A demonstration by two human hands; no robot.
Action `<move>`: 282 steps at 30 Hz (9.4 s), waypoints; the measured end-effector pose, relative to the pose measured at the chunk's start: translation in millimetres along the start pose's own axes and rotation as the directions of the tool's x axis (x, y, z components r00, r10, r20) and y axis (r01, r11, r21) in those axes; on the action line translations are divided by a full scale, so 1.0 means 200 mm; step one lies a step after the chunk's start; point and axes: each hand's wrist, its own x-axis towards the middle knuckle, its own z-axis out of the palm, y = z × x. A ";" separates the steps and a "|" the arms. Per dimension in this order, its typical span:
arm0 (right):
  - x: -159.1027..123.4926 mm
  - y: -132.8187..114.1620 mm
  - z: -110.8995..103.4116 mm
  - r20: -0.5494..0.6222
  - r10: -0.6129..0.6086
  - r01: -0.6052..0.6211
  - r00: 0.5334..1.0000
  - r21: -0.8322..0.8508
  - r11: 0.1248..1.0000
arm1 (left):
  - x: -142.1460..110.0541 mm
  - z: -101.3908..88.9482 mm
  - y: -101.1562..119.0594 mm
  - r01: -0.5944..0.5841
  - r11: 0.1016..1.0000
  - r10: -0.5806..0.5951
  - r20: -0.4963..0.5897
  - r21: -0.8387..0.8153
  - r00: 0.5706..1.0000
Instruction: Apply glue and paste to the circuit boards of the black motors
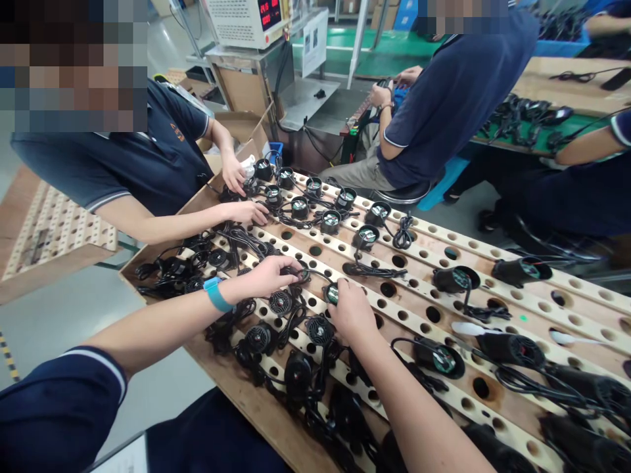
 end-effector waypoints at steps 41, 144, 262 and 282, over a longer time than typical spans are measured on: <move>0.69 0.46 -0.33 -0.010 -0.044 0.042 0.999 -0.184 0.982 | 0.49 0.33 0.22 0.079 0.978 -0.083 0.012 0.195 0.997; -0.41 0.26 -0.15 0.005 0.554 -0.540 0.833 -0.213 0.814 | 0.63 0.52 0.35 -0.694 0.456 0.531 0.456 0.558 0.715; -0.17 0.03 0.08 -0.165 0.316 -0.249 0.934 0.331 0.910 | -0.12 -0.10 0.14 -0.330 0.863 0.231 0.283 0.383 0.931; -0.15 0.00 0.10 -0.183 0.257 -0.198 0.949 0.291 0.936 | -0.20 0.06 0.26 0.134 0.991 -0.129 0.214 -0.011 0.968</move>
